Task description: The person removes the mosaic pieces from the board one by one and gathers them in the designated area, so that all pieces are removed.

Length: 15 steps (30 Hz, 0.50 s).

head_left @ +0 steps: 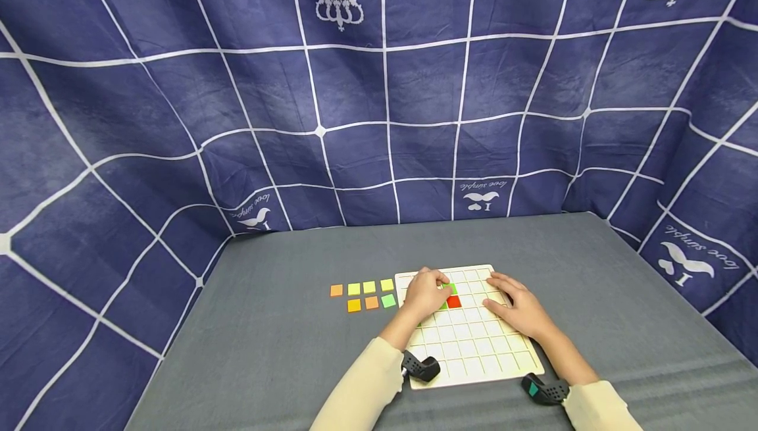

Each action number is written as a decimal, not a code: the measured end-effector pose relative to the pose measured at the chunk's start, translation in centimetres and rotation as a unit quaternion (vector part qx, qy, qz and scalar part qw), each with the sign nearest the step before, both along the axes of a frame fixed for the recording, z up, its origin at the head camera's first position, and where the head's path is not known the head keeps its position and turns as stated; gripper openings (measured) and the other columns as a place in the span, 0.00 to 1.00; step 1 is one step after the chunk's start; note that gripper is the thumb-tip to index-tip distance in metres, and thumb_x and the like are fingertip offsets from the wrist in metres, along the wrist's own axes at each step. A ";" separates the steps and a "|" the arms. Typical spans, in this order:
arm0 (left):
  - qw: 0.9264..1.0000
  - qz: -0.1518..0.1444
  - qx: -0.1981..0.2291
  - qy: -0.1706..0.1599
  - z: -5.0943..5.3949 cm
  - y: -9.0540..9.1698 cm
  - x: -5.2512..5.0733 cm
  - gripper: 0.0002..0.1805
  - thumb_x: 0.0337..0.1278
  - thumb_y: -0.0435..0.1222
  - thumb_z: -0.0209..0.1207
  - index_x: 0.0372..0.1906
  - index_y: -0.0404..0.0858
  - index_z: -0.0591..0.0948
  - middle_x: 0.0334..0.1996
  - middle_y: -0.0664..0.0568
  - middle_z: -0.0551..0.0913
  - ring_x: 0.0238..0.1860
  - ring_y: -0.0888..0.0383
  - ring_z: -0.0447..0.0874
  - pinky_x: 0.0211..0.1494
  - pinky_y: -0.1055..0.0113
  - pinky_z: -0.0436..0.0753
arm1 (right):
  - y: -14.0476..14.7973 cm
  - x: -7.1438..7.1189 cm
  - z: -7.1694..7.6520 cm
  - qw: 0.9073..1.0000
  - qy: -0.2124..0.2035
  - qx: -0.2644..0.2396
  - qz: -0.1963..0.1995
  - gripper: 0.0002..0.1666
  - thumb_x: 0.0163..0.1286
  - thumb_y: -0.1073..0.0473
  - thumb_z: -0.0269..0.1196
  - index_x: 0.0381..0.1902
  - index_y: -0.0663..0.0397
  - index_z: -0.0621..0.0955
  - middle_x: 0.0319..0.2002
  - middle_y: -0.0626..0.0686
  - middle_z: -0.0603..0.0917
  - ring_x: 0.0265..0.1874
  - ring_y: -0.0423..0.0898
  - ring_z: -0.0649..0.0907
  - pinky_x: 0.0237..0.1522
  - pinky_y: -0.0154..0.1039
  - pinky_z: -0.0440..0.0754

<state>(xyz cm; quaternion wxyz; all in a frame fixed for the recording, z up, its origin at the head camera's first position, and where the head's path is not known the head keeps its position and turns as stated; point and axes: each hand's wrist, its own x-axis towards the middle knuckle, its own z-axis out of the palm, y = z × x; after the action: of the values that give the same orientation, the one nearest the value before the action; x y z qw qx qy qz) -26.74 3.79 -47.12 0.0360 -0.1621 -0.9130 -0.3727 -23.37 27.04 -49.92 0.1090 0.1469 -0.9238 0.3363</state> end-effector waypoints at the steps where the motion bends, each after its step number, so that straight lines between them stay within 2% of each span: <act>1: 1.000 0.000 -0.002 0.001 0.1 0.0 0.0 0.07 0.54 0.38 0.65 0.37 0.42 0.86 0.30 0.57 0.74 0.33 0.60 0.74 0.37 0.68 0.72 | 0.0 0.0 0.0 1.000 0.000 0.000 0.000 0.33 0.66 0.48 0.66 0.62 0.63 0.76 0.66 0.64 0.70 0.65 0.66 0.67 0.60 0.64 0.63; 5: 1.000 0.003 0.002 -0.005 0.2 -0.1 0.0 0.06 0.54 0.38 0.65 0.36 0.41 0.85 0.30 0.56 0.74 0.32 0.60 0.73 0.35 0.68 0.71 | 0.0 0.0 0.0 1.000 0.001 0.002 0.000 0.33 0.66 0.48 0.66 0.61 0.64 0.76 0.66 0.64 0.70 0.65 0.66 0.67 0.60 0.64 0.63; 9: 0.999 -0.001 0.030 -0.024 0.1 -0.2 0.1 0.05 0.57 0.37 0.63 0.37 0.42 0.84 0.30 0.57 0.73 0.31 0.61 0.71 0.36 0.68 0.71 | -0.1 0.0 0.1 1.000 0.003 0.003 0.000 0.33 0.66 0.48 0.66 0.61 0.64 0.76 0.65 0.64 0.70 0.65 0.66 0.67 0.60 0.64 0.63; 15: 0.995 -0.030 0.087 -0.033 0.1 -0.5 0.0 0.02 0.58 0.32 0.60 0.36 0.40 0.81 0.28 0.60 0.76 0.29 0.65 0.72 0.36 0.70 0.72 | 0.0 0.0 0.0 1.000 0.002 0.004 -0.002 0.33 0.66 0.48 0.66 0.61 0.63 0.76 0.65 0.63 0.70 0.65 0.66 0.67 0.60 0.64 0.63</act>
<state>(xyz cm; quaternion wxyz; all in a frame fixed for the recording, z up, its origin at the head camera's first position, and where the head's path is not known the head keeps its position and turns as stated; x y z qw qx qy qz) -26.75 3.25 -47.01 0.0088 -0.1734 -0.8724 -0.4570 -23.36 27.06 -49.88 0.1109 0.1459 -0.9252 0.3322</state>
